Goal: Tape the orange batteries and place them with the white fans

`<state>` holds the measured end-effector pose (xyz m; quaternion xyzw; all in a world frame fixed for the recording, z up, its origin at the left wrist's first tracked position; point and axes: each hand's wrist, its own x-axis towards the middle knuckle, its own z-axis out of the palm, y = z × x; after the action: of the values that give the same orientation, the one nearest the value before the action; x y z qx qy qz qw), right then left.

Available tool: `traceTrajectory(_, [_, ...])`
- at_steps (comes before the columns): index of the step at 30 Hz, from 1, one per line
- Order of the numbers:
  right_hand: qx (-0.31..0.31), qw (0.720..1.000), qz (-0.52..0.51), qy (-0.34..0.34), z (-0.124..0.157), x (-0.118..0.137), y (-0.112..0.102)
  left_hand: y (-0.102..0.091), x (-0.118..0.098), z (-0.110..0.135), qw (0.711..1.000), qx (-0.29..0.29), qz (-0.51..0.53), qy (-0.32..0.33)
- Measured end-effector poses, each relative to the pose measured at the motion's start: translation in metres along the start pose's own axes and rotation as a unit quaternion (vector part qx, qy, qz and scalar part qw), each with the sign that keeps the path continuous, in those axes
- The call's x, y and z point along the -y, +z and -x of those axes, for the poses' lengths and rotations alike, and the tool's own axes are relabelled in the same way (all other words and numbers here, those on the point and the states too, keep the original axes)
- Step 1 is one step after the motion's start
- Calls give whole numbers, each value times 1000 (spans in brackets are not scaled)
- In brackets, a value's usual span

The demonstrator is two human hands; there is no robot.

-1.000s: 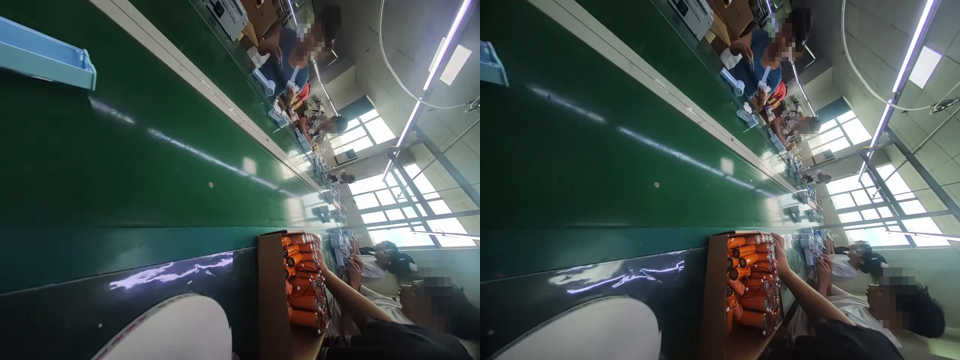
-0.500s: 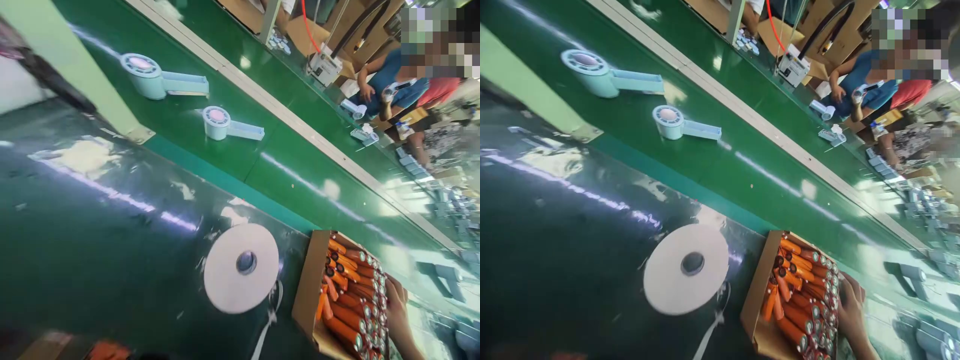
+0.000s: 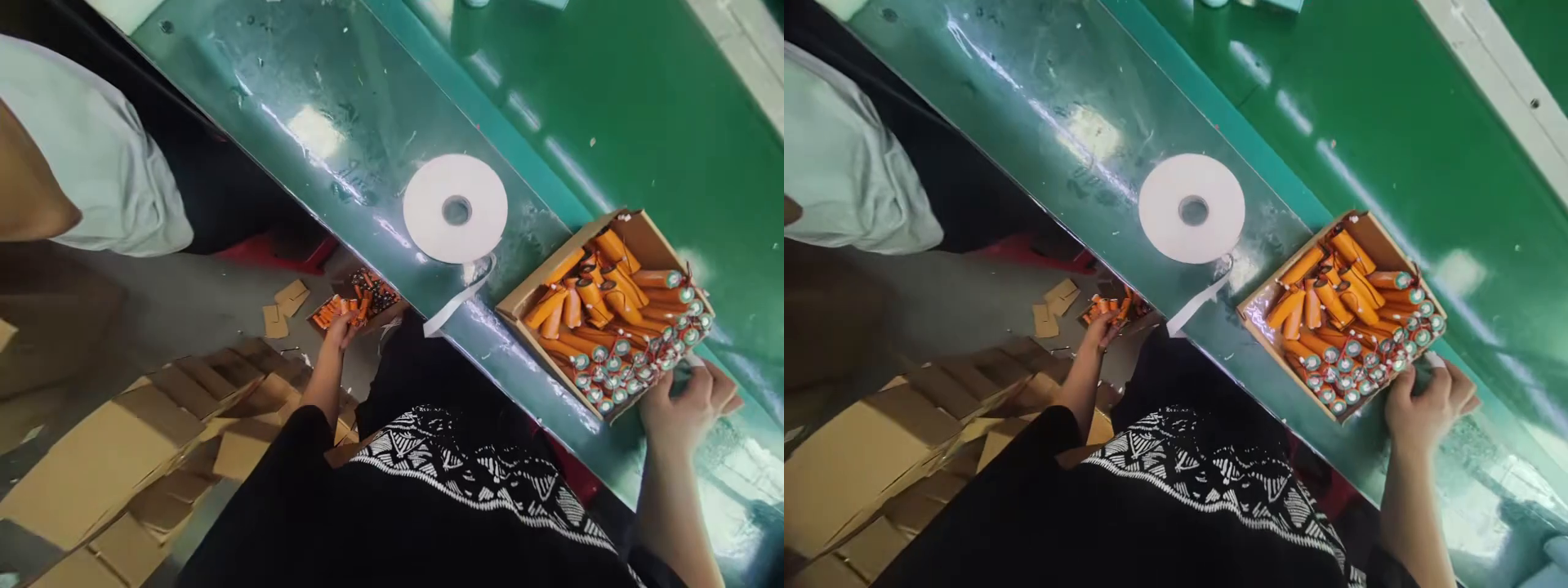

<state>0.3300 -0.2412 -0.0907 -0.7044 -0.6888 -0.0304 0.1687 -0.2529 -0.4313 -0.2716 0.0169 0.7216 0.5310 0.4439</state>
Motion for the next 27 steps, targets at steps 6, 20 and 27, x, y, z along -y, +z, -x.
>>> traceTrajectory(6, [34,999,-4,-26,5,10,-4,9,-79,65,977,147,99,121])
traceTrajectory(20, [32,997,-71,-27,12,6,-3,255,-198,174,657,407,-299,560])
traceTrajectory(27, [28,993,-111,-25,4,4,-11,252,-191,201,575,301,-444,618])
